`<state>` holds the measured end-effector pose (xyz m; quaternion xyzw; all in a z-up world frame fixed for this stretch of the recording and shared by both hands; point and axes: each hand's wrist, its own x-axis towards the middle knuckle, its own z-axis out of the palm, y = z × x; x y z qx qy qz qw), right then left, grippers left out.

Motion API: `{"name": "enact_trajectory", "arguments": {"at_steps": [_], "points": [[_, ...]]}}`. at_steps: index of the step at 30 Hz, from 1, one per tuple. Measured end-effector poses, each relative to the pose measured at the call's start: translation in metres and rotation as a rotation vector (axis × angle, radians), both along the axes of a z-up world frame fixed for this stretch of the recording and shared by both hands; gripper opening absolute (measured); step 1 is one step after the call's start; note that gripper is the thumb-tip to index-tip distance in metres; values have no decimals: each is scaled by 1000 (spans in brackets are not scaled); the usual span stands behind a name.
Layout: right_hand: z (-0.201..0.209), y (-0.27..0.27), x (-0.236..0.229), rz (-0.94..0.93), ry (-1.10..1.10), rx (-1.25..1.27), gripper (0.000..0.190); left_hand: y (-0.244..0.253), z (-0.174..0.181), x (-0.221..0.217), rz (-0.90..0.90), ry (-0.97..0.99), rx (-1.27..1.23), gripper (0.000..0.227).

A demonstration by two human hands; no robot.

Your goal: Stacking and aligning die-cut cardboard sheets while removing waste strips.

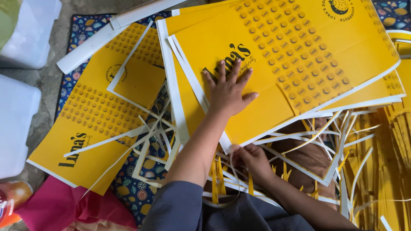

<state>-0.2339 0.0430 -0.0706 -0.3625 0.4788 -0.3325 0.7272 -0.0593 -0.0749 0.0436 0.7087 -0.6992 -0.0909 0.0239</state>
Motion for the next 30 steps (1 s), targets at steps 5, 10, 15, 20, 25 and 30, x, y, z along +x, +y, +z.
{"name": "enact_trajectory", "arguments": {"at_steps": [5, 10, 15, 20, 25, 30], "points": [[-14, 6, -2, 41, 23, 115, 25, 0, -2, 1, -5, 21, -11, 73], [-1, 10, -1, 38, 34, 72, 27, 0, -4, -1, -4, 18, -7, 73], [-2, 10, -2, 24, 21, 78, 26, 1, -1, -1, -6, 12, -8, 73], [8, 8, 0, 21, 6, 46, 22, 2, 2, -3, 1, 3, 20, 72], [-38, 7, -17, 209, 25, -78, 37, -3, 14, -4, 48, -20, 119, 80], [-26, 7, -12, 193, -39, 20, 30, -3, 3, -3, 45, -10, 89, 79]]}}
